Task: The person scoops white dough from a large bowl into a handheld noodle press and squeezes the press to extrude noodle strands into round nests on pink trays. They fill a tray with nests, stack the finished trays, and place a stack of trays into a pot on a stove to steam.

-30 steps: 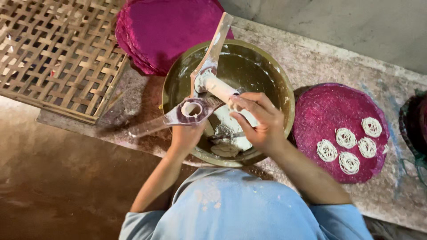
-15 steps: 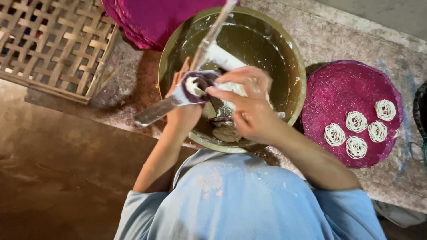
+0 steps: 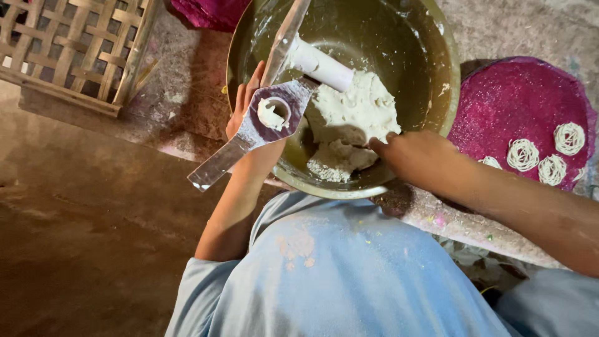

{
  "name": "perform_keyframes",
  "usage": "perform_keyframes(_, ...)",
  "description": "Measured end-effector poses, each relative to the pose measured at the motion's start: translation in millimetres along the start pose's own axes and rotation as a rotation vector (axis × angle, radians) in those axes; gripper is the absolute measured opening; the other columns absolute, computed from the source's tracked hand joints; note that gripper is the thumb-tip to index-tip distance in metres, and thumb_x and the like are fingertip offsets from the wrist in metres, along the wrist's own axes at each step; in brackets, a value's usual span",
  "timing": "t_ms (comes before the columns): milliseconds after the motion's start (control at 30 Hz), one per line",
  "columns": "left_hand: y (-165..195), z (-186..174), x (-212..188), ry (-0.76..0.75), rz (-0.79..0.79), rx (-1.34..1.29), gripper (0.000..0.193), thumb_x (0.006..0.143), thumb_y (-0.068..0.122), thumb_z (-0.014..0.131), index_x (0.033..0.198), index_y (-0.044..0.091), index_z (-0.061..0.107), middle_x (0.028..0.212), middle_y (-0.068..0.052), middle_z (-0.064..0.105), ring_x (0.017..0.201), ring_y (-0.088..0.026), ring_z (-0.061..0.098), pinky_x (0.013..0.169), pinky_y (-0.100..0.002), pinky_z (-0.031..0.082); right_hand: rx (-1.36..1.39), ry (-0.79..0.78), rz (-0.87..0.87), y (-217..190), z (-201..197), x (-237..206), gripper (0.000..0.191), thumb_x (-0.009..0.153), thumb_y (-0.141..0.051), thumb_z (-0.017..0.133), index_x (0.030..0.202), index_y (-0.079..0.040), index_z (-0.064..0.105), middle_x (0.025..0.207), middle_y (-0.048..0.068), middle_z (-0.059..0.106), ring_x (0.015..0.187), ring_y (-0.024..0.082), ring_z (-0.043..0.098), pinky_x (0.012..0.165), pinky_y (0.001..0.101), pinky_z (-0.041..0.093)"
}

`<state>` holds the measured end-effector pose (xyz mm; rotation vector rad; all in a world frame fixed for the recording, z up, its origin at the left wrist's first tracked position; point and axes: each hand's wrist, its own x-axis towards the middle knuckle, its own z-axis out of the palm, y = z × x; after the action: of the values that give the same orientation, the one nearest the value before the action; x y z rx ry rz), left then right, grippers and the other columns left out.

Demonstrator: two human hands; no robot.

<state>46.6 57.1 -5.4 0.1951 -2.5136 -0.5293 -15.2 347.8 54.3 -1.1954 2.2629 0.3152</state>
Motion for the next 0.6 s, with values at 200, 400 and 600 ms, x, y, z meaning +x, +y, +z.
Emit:
perform_keyframes(200,4,-2,-2,-0.002,-0.005,0.021,0.052,0.092,0.032,0.075,0.139,0.012,0.063,0.156,0.004,0.05,0.124,-0.022,0.061,0.074,-0.035,0.06,0.158,-0.225,0.062,-30,17,-11,0.063,0.087,-0.016,0.06,0.148,-0.013,0.046,0.108,0.017,0.072,0.087,0.033,0.075,0.071,0.0451,0.062)
perform_keyframes(400,-2,3,-11,-0.076,-0.038,-0.036,0.048,0.091,0.031,0.075,0.134,0.012,0.065,0.157,0.006,0.05,0.124,-0.02,0.061,0.075,-0.036,0.061,0.415,-0.063,0.04,-45,6,-45,0.054,0.088,-0.01,0.056,0.142,-0.013,0.054,0.102,0.02,0.072,0.093,0.038,0.073,0.077,0.0474,0.058)
perform_keyframes(600,-15,13,1,-0.111,0.23,0.115,0.05,0.09,0.033,0.076,0.136,0.017,0.062,0.159,-0.002,0.049,0.123,-0.026,0.061,0.08,-0.032,0.061,0.773,-0.022,0.045,-8,-32,-82,0.043,0.097,-0.029,0.059,0.139,-0.02,0.066,0.119,0.014,0.076,0.097,0.03,0.076,0.087,0.0403,0.059)
